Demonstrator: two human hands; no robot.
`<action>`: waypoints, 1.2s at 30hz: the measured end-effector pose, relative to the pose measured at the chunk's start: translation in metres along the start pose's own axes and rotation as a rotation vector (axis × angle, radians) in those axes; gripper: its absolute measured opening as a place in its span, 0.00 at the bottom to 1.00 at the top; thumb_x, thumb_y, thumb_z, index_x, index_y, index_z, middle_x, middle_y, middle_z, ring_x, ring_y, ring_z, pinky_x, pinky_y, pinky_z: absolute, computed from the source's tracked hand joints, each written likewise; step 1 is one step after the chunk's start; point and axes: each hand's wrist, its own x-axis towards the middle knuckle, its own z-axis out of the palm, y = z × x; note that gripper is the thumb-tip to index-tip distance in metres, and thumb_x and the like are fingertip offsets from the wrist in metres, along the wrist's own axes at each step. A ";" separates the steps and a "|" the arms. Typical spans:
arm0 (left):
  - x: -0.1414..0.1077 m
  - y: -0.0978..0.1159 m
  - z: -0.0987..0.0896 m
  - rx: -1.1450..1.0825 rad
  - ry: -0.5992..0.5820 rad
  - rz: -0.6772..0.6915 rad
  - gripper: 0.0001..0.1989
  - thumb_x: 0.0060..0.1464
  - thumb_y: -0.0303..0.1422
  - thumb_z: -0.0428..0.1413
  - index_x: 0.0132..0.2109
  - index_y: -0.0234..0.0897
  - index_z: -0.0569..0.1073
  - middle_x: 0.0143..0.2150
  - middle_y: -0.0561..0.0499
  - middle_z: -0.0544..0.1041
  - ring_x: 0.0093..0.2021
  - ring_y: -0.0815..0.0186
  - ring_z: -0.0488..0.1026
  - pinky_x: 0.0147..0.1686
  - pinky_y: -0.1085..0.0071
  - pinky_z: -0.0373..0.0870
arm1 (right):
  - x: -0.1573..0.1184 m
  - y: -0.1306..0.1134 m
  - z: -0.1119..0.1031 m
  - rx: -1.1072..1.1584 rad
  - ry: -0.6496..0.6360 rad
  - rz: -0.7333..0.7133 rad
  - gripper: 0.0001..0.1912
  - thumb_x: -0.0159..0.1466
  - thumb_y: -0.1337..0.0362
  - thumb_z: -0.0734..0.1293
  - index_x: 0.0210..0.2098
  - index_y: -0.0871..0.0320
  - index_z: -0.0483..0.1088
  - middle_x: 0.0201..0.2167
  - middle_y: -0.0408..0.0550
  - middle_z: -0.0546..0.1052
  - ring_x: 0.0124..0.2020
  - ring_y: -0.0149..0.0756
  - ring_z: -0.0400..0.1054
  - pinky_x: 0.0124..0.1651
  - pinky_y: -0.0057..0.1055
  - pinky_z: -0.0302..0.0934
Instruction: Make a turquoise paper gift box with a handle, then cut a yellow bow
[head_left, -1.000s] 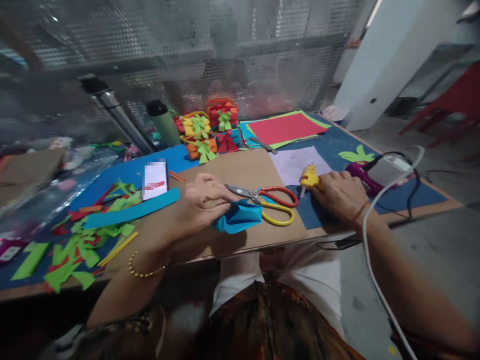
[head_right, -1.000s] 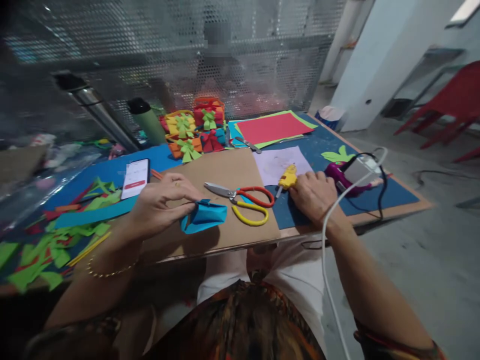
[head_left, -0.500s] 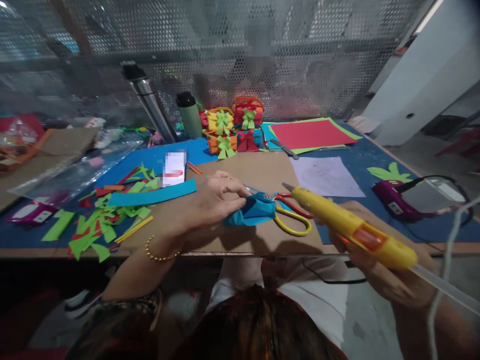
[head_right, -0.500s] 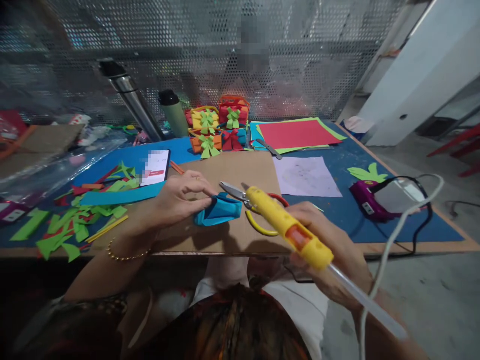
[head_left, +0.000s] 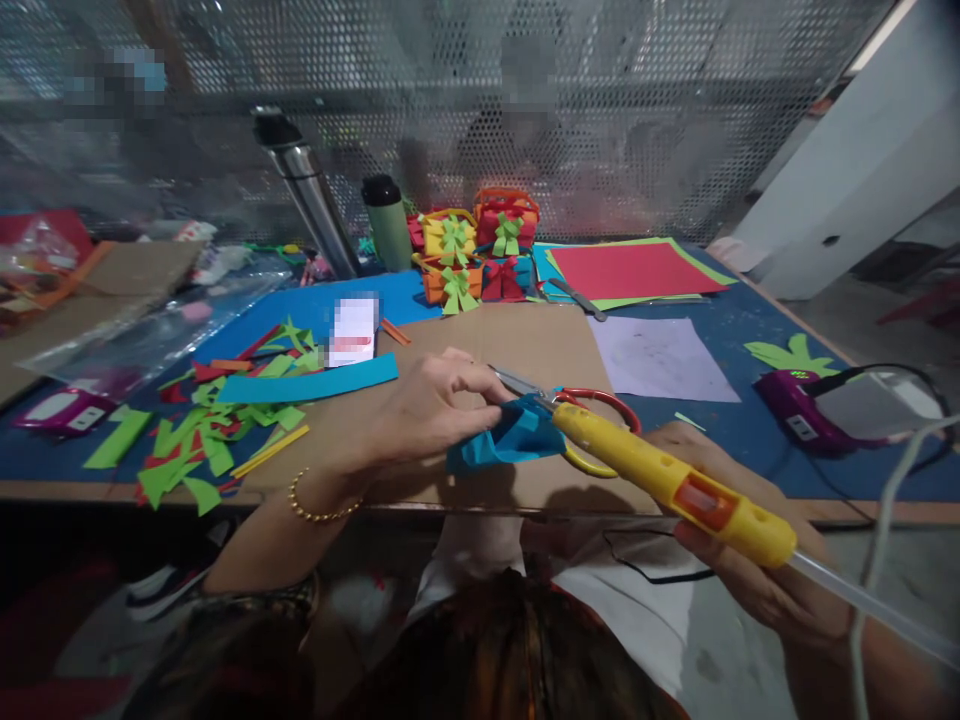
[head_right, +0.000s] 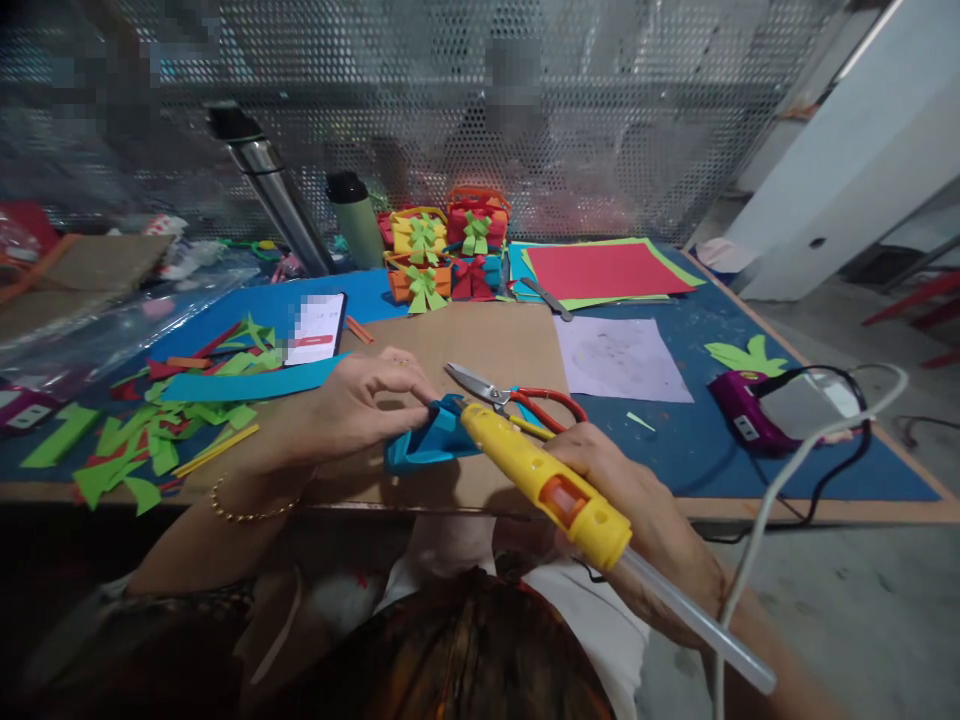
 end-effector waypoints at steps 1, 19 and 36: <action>0.000 0.000 0.000 0.001 -0.002 -0.010 0.06 0.54 0.24 0.64 0.34 0.40 0.85 0.31 0.53 0.84 0.34 0.67 0.78 0.42 0.69 0.74 | 0.000 -0.004 -0.003 0.029 -0.015 -0.002 0.25 0.70 0.37 0.60 0.42 0.48 0.76 0.39 0.49 0.80 0.39 0.46 0.78 0.36 0.38 0.73; -0.004 0.002 -0.002 -0.012 -0.020 -0.022 0.07 0.53 0.25 0.63 0.36 0.40 0.85 0.33 0.51 0.85 0.36 0.64 0.79 0.42 0.68 0.76 | 0.000 -0.014 -0.008 0.030 -0.041 -0.037 0.13 0.71 0.47 0.64 0.41 0.47 0.73 0.35 0.44 0.77 0.32 0.42 0.73 0.32 0.35 0.66; -0.004 0.001 -0.003 -0.017 -0.012 -0.040 0.06 0.52 0.27 0.63 0.36 0.40 0.85 0.34 0.50 0.86 0.38 0.63 0.79 0.43 0.66 0.76 | -0.002 -0.013 -0.013 -0.004 -0.065 -0.013 0.11 0.72 0.47 0.63 0.44 0.43 0.72 0.35 0.43 0.75 0.31 0.41 0.73 0.31 0.36 0.67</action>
